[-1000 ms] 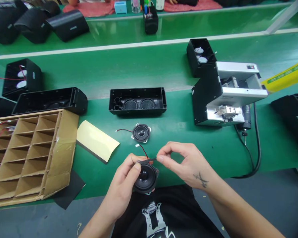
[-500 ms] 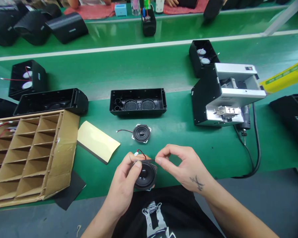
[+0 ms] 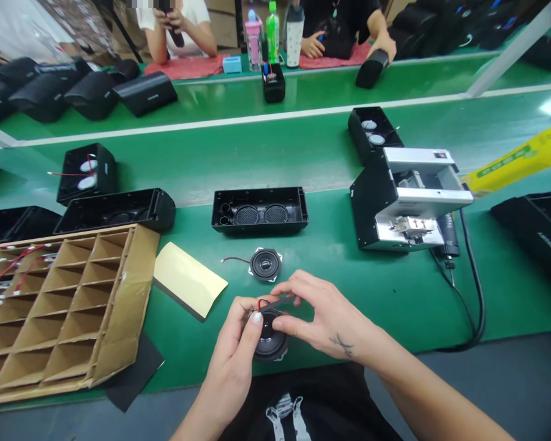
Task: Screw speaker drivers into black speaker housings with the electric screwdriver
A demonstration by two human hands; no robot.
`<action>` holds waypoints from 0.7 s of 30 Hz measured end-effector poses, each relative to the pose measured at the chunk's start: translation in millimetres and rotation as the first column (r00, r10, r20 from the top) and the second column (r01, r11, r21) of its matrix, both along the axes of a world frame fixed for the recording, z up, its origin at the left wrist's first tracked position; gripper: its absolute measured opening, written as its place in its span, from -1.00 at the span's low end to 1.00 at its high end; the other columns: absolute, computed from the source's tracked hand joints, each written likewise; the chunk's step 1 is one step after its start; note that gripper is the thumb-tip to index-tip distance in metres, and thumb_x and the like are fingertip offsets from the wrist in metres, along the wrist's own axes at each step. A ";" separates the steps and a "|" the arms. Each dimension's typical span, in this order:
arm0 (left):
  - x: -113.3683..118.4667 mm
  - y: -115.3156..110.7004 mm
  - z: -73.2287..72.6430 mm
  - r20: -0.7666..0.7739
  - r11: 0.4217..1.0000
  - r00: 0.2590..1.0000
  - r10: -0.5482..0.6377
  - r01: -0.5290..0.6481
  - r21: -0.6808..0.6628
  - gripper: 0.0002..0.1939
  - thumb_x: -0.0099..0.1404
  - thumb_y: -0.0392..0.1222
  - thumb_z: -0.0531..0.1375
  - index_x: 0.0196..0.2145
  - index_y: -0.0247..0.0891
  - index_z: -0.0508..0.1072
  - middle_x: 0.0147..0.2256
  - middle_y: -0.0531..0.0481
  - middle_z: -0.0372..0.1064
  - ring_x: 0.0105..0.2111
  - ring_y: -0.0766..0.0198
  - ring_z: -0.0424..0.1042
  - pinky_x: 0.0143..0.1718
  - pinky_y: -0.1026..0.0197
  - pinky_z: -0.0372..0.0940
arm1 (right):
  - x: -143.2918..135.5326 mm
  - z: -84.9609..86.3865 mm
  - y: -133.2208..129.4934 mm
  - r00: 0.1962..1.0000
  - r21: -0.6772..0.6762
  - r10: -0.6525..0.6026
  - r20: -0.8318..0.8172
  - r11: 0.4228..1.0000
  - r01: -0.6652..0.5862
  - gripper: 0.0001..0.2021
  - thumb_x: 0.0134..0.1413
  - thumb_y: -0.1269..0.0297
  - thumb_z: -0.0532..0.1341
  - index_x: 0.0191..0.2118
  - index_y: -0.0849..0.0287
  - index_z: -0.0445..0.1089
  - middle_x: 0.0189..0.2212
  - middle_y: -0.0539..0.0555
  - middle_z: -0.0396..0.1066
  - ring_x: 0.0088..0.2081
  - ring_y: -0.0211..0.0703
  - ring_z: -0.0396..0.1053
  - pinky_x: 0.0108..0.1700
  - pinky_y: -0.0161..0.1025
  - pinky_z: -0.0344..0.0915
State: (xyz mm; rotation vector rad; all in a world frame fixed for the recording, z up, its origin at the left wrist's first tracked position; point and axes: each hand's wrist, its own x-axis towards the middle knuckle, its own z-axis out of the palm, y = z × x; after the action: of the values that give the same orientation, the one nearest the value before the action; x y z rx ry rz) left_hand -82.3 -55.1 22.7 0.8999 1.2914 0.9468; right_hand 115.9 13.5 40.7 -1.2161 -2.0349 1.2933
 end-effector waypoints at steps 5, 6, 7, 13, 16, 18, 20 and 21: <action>-5.1 0.8 5.4 -0.160 0.998 0.986 -0.048 0.054 0.034 -0.63 0.55 0.14 0.08 0.11 -0.08 0.44 0.07 -0.06 0.45 0.06 0.13 0.41 0.07 0.21 0.35 | -7.1 -0.6 2.2 0.999 -0.093 0.030 -0.033 0.995 -0.033 -0.94 0.23 0.31 0.34 -0.20 0.15 0.50 -0.35 -0.04 0.51 -0.34 -0.24 0.44 -0.23 -0.29 0.33; -7.4 1.7 6.9 -0.172 0.996 0.982 -0.075 0.082 0.034 -0.64 0.55 0.14 0.07 0.11 -0.08 0.44 0.07 -0.06 0.44 0.04 0.15 0.41 0.05 0.22 0.35 | -8.4 -0.9 2.3 0.999 -0.093 0.028 -0.025 0.995 -0.030 -0.98 0.22 0.35 0.32 -0.24 0.16 0.49 -0.40 -0.06 0.50 -0.36 -0.25 0.44 -0.26 -0.30 0.31; -10.1 2.8 8.6 -0.174 0.993 0.978 -0.112 0.118 0.027 -0.65 0.55 0.13 0.08 0.10 -0.07 0.44 0.05 -0.05 0.45 0.00 0.16 0.42 0.02 0.23 0.35 | -9.4 -0.6 2.7 0.999 -0.081 0.031 -0.013 0.996 -0.032 -0.99 0.20 0.38 0.32 -0.27 0.16 0.49 -0.43 -0.06 0.49 -0.38 -0.26 0.42 -0.27 -0.31 0.30; -24.0 8.1 16.2 -0.065 0.958 0.956 -0.285 0.284 -0.030 -0.72 0.52 0.12 0.13 0.00 -0.08 0.39 -0.09 0.00 0.43 -0.09 0.22 0.42 -0.06 0.26 0.35 | -4.3 17.3 13.5 0.974 -0.071 0.209 0.087 0.976 -0.204 -0.94 0.24 0.33 0.31 -0.19 0.15 0.51 -0.36 -0.04 0.55 -0.34 -0.23 0.44 -0.25 -0.30 0.27; -23.1 5.7 15.7 -0.028 0.963 0.962 -0.270 0.269 -0.027 -0.75 0.51 0.10 0.16 -0.04 -0.09 0.39 -0.08 0.00 0.42 -0.06 0.22 0.42 -0.02 0.25 0.35 | -0.1 29.4 20.2 0.968 -0.099 0.237 0.086 0.969 -0.228 -0.77 0.24 0.27 0.35 -0.01 0.11 0.47 -0.29 -0.04 0.57 -0.31 -0.24 0.48 -0.23 -0.31 0.29; -21.4 3.6 14.3 -0.007 0.968 0.969 -0.248 0.248 -0.025 -0.75 0.51 0.09 0.17 -0.03 -0.09 0.38 -0.08 0.00 0.42 -0.07 0.22 0.42 0.00 0.24 0.35 | 0.3 33.4 22.9 0.970 -0.093 0.226 0.087 0.972 -0.218 -0.73 0.24 0.19 0.38 0.00 0.12 0.46 -0.30 -0.04 0.56 -0.31 -0.23 0.49 -0.24 -0.31 0.29; -20.5 2.6 13.4 0.002 0.974 0.974 -0.225 0.225 -0.027 -0.74 0.50 0.09 0.19 -0.02 -0.09 0.38 -0.10 0.00 0.42 -0.08 0.22 0.42 -0.01 0.24 0.37 | -1.1 33.5 24.0 0.973 -0.047 0.204 0.106 0.979 -0.200 -0.81 0.28 0.16 0.34 -0.08 0.12 0.48 -0.33 -0.03 0.57 -0.32 -0.22 0.49 -0.24 -0.30 0.28; -20.4 2.7 13.2 0.002 0.977 0.977 -0.213 0.213 -0.027 -0.73 0.49 0.09 0.20 -0.01 -0.09 0.39 -0.09 0.00 0.42 -0.08 0.22 0.42 -0.01 0.23 0.37 | -2.1 32.5 24.1 0.976 -0.014 0.184 0.115 0.983 -0.183 -0.86 0.32 0.18 0.31 -0.13 0.13 0.49 -0.34 -0.03 0.57 -0.32 -0.22 0.49 -0.24 -0.30 0.28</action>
State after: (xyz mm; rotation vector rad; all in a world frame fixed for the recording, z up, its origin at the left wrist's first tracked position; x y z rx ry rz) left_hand -102.7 -52.4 35.8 0.9959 1.1796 0.7585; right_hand 113.7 37.6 73.2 -1.1514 -2.2753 1.3368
